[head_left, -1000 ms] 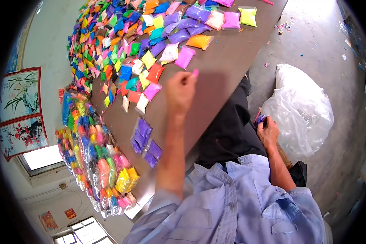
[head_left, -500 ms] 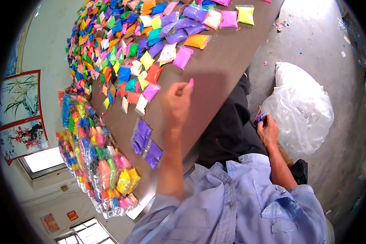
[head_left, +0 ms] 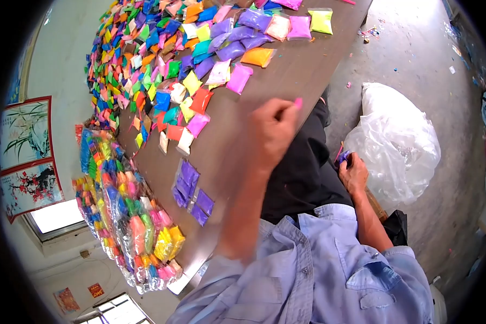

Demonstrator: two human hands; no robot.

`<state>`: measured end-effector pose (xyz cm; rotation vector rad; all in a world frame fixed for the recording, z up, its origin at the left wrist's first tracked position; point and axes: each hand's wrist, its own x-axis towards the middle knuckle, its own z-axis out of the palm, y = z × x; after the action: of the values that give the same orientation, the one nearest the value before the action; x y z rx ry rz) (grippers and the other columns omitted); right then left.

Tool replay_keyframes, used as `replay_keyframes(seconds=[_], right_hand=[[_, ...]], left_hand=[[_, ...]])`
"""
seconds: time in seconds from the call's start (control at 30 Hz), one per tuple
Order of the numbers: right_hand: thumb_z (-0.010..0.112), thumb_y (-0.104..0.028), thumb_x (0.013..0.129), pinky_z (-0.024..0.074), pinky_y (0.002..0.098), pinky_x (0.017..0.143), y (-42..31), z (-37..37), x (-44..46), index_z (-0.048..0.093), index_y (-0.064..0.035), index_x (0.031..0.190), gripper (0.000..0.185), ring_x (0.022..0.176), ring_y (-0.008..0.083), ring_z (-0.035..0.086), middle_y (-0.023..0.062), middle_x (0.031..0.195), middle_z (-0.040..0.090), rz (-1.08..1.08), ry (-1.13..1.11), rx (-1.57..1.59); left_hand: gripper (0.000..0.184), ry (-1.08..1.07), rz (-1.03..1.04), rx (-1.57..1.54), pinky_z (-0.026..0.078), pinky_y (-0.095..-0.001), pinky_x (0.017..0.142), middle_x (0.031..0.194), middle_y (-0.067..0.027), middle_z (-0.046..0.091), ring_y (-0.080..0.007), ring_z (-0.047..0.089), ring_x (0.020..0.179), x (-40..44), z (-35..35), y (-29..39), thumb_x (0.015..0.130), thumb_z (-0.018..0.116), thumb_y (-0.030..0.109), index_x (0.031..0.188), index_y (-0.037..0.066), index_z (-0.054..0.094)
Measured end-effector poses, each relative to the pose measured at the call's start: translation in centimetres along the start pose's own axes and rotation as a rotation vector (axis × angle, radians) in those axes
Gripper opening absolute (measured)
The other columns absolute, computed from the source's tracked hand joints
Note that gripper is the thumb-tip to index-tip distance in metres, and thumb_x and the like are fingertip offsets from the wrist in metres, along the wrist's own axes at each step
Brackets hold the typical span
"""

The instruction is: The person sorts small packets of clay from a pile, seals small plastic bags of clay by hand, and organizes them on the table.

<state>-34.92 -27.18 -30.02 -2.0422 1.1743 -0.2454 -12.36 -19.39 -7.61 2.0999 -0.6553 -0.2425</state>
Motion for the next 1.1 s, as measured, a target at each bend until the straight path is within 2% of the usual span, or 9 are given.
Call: replay_keyframes(seconds=[0.1,0.17,0.3,0.43,0.6,0.67,0.77,0.9,1.1], right_hand=[[0.066,-0.018,0.083,0.0518,0.0528,0.076,0.4,0.4,0.0,0.062,-0.0042,0.091,0.016,0.083,0.0435,0.066,0.0215,0.084,0.068,-0.016,0.01,-0.025],[0.066,-0.018,0.083,0.0519,0.0527,0.076,0.4,0.4,0.0,0.063,-0.0042,0.091,0.016,0.083,0.0436,0.066,0.0215,0.085,0.069,-0.014,-0.006,-0.024],[0.066,-0.018,0.083,0.052,0.0529,0.077,0.2,0.2,0.0,0.064,-0.0041,0.092,0.017,0.084,0.044,0.066,0.0217,0.086,0.069,-0.009,-0.018,-0.025],[0.066,-0.018,0.083,0.0519,0.053,0.077,0.2,0.1,0.1,0.064,-0.0038,0.092,0.017,0.084,0.0441,0.066,0.0218,0.087,0.069,-0.026,0.004,-0.038],[0.065,-0.017,0.083,0.0521,0.0523,0.078,-0.4,-0.3,-0.1,0.064,-0.0032,0.092,0.016,0.086,0.0435,0.066,0.022,0.086,0.069,0.023,-0.022,-0.01],[0.065,-0.017,0.083,0.0521,0.0521,0.078,-0.4,-0.4,-0.1,0.064,-0.0031,0.092,0.016,0.086,0.0432,0.066,0.022,0.085,0.069,0.019,-0.028,-0.012],[0.065,-0.017,0.083,0.0521,0.0518,0.079,-0.4,-0.3,0.0,0.064,-0.003,0.091,0.016,0.086,0.0427,0.066,0.0218,0.085,0.069,0.005,-0.04,-0.024],[0.065,-0.016,0.083,0.052,0.0518,0.078,-0.2,-0.2,0.1,0.064,-0.0027,0.091,0.016,0.085,0.0428,0.066,0.0219,0.086,0.069,-0.001,-0.038,-0.03],[0.065,-0.017,0.083,0.0518,0.0525,0.078,-0.5,-0.5,0.0,0.063,-0.0025,0.091,0.016,0.085,0.0439,0.066,0.0228,0.086,0.069,0.024,-0.033,-0.008]], left_hand=[[0.013,0.066,-0.065,0.011,0.044,-0.024,0.057,0.072,0.004,0.064,-0.0047,0.054,0.063,-0.3,-4.0,-3.4,0.094,0.074,0.013,0.092,-0.001,0.073],[0.015,0.089,-0.167,0.116,0.046,-0.0264,0.056,0.071,-0.0029,0.069,-0.007,0.061,0.064,-0.5,-5.4,-4.3,0.096,0.071,0.013,0.091,-0.001,0.071],[0.012,0.048,-0.061,0.151,0.048,-0.0275,0.058,0.071,-0.0031,0.068,-0.0082,0.059,0.062,-0.6,-2.1,-2.8,0.093,0.074,0.011,0.092,0.0,0.073],[0.012,-0.063,0.143,0.086,0.051,-0.0315,0.061,0.076,-0.0159,0.071,-0.0153,0.067,0.063,-0.3,2.6,0.7,0.09,0.075,0.011,0.09,-0.001,0.072],[0.015,0.051,0.005,0.037,0.044,-0.0247,0.058,0.07,0.0033,0.062,-0.0043,0.053,0.065,-1.3,-1.1,-0.4,0.094,0.075,0.013,0.091,-0.002,0.073],[0.015,0.104,-0.138,0.07,0.048,-0.0318,0.057,0.071,-0.0084,0.069,-0.0115,0.062,0.063,-2.3,-4.5,-2.3,0.095,0.071,0.014,0.093,-0.001,0.072],[0.014,0.149,-0.219,0.132,0.046,-0.0291,0.056,0.07,-0.0062,0.068,-0.0084,0.059,0.062,-2.8,-6.8,-4.6,0.094,0.071,0.013,0.092,-0.001,0.072],[0.014,0.091,-0.093,0.086,0.044,-0.0255,0.056,0.066,0.0008,0.064,-0.0049,0.054,0.061,-2.1,-2.7,-3.7,0.093,0.075,0.014,0.092,-0.001,0.073],[0.015,-0.043,0.072,0.013,0.048,-0.0276,0.059,0.068,-0.0053,0.067,-0.0056,0.057,0.063,-1.2,2.5,0.7,0.091,0.075,0.013,0.09,-0.002,0.072]])
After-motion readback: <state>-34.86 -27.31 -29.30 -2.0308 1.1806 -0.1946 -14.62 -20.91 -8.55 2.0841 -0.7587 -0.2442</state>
